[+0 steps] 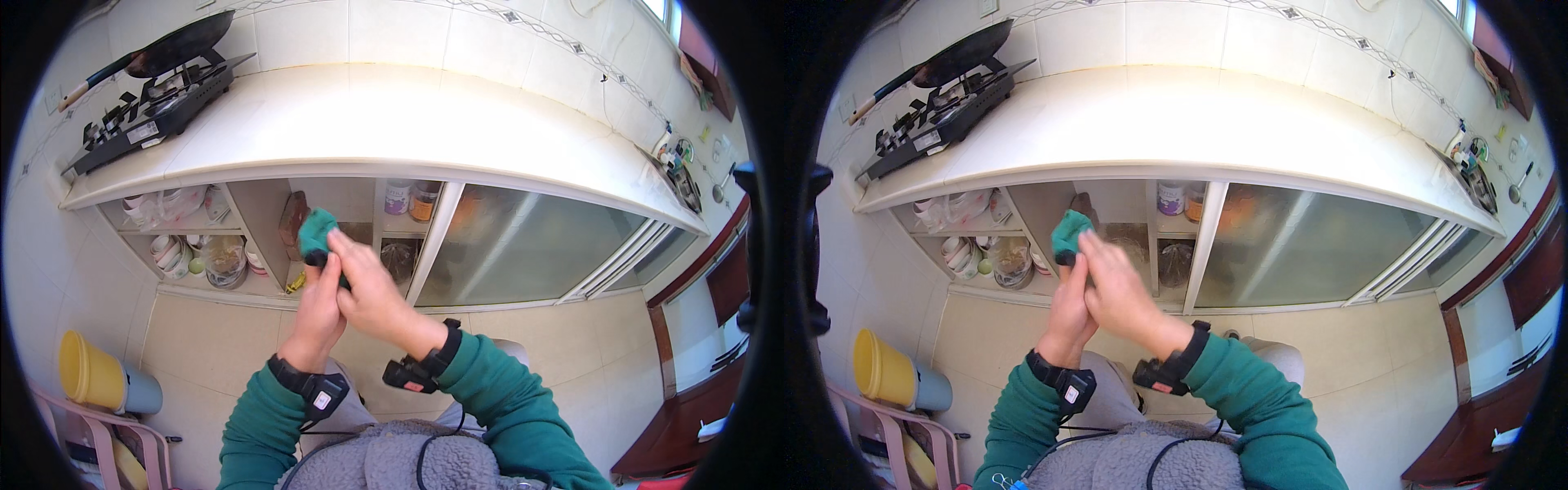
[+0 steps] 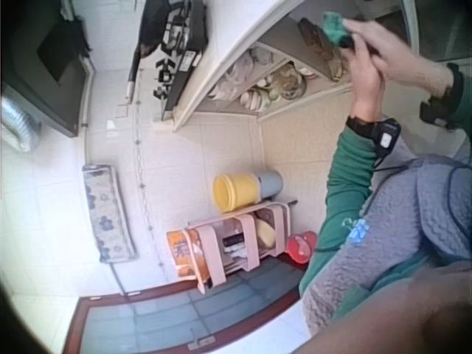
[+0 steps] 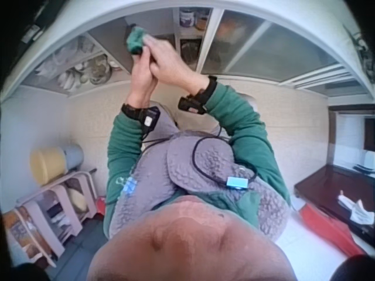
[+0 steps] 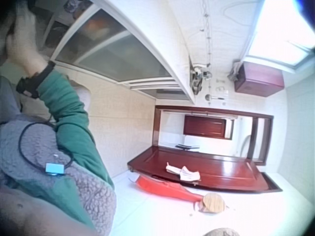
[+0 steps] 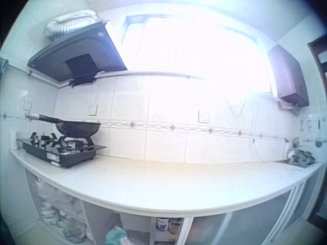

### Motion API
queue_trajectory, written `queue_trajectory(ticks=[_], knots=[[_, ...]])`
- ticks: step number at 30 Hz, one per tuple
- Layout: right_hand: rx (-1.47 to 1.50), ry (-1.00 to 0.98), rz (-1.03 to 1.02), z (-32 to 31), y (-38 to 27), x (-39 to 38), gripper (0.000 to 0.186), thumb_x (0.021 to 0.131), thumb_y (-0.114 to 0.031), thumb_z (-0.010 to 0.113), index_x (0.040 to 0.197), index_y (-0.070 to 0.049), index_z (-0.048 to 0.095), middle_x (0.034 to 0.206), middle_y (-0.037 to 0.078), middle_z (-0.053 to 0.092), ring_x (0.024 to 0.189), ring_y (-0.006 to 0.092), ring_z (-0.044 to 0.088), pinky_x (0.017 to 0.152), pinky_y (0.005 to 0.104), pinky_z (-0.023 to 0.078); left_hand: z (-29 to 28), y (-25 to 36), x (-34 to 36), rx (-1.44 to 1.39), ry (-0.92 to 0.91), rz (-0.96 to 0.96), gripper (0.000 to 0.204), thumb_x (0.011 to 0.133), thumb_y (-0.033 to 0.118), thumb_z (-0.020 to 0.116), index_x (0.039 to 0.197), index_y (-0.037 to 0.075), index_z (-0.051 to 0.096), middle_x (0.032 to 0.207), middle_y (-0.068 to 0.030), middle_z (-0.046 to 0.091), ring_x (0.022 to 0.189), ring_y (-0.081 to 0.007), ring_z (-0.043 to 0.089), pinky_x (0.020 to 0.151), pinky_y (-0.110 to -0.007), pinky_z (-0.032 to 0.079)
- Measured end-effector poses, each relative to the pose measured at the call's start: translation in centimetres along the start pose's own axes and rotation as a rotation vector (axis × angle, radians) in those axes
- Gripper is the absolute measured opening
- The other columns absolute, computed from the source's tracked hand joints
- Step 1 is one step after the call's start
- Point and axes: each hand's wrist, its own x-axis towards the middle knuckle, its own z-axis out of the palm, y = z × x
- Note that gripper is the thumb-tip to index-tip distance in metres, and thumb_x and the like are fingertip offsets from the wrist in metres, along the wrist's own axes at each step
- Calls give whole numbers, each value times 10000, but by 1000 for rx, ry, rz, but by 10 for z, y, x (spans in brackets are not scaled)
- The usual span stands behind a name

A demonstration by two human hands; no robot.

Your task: The person wipes the glass door and frame of a kitchen cabinet using a green cloth. They clean the top edge, side frame, and glass surface in repeated passes.

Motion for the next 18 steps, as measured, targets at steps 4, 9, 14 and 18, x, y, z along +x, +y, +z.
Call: queue_trajectory(ticks=[4,9,14,18], knots=[[-171,-67,-226,-37,8,6,518,717,12,591,1232,15,537,1279,241,527,1202,399,495,1047,445,388,-23,10,30,26,243,7,366,988,272,525,1277,51,490,1148,-29,605,1025,-165,584,871,-320,492],[-625,446,-197,-153,59,52,313,801,-30,645,1113,-28,621,1163,147,624,1099,306,572,967,386,444,-66,84,93,493,520,602,356,953,183,569,1259,13,503,1143,-92,552,941,-172,559,860,-301,453],[-826,595,-176,-192,93,72,201,843,-127,628,1025,-46,653,1073,114,649,1005,307,594,915,402,459,-24,64,115,1668,215,1059,575,703,-48,597,1267,58,564,1247,-197,479,1127,-377,460,1021,-441,341],[-966,550,-110,-185,99,72,122,853,-169,625,918,-79,679,969,67,663,897,270,618,816,385,486,31,16,124,1866,-24,1299,609,743,-43,546,1332,110,548,1250,-102,502,1151,-302,471,981,-403,380]])
